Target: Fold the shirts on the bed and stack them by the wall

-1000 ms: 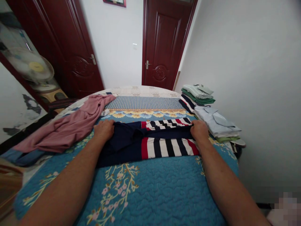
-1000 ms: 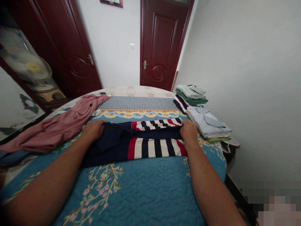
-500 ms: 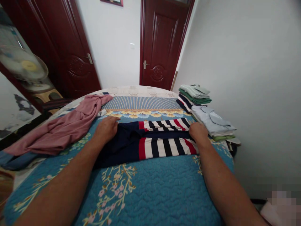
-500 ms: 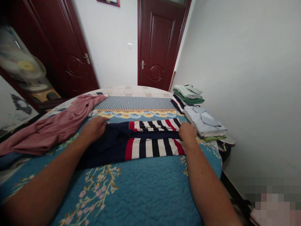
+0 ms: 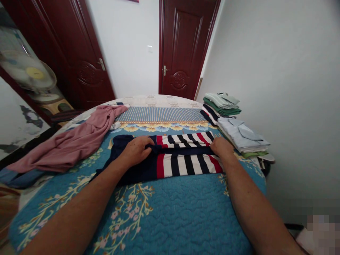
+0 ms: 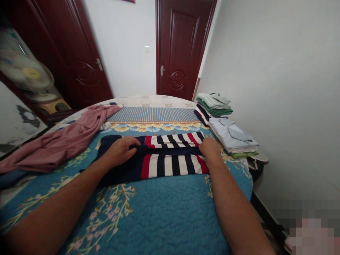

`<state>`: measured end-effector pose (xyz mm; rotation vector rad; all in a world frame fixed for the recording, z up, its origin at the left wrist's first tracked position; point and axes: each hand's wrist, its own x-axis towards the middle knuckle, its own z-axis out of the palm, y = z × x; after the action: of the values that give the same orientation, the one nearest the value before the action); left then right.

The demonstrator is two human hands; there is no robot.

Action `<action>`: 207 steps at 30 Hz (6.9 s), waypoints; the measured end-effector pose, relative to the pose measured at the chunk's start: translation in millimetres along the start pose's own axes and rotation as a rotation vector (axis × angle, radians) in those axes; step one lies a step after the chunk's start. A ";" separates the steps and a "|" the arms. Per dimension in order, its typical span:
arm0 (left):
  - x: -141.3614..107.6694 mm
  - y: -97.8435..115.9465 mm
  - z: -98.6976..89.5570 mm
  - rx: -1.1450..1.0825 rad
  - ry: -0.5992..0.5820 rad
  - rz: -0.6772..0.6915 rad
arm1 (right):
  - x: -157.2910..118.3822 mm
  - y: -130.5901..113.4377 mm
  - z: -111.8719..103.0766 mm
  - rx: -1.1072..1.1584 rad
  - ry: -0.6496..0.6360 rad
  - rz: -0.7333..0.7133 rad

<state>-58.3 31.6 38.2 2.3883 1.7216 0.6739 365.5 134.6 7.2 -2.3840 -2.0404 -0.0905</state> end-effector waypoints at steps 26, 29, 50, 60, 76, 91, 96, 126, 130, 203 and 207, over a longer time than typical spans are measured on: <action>-0.3 -29.5 38.4 0.216 -0.188 -0.219 | -63.3 -135.3 11.4 0.396 0.233 -0.849; 1.2 -34.2 39.6 0.228 -0.191 -0.300 | -69.1 -142.3 16.9 0.344 0.150 -0.792; 7.4 -63.5 36.1 0.360 -0.072 -0.710 | 35.5 -26.9 30.7 0.130 -0.018 -0.051; -2.9 -58.2 40.7 0.448 0.214 -0.450 | 4.8 -53.3 21.9 0.165 0.433 -0.229; -3.7 -67.9 43.1 0.363 0.050 -0.440 | -92.0 -294.7 0.7 0.432 0.019 -0.681; -0.5 -63.0 37.6 0.328 0.022 -0.568 | -75.4 -220.8 14.7 0.289 -0.049 -0.692; 2.1 -67.5 39.0 0.356 0.009 -0.572 | -51.2 -177.7 18.4 0.256 -0.053 -0.628; -56.7 28.3 47.2 0.251 -0.247 -0.020 | 43.5 6.1 49.8 0.200 0.062 -0.096; -87.1 34.4 38.4 0.271 -0.226 -0.012 | 48.1 6.5 55.6 0.203 0.067 -0.086; -65.7 -41.6 -13.8 0.220 -0.018 -0.848 | -57.9 -268.6 2.4 0.274 0.069 -0.675; -64.6 -42.2 -16.0 0.223 -0.029 -0.863 | -55.8 -269.6 1.1 0.252 0.071 -0.667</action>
<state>-118.2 -16.1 19.5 1.4562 2.6045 0.3108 90.9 121.4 -6.1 -1.4651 -2.5314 0.0777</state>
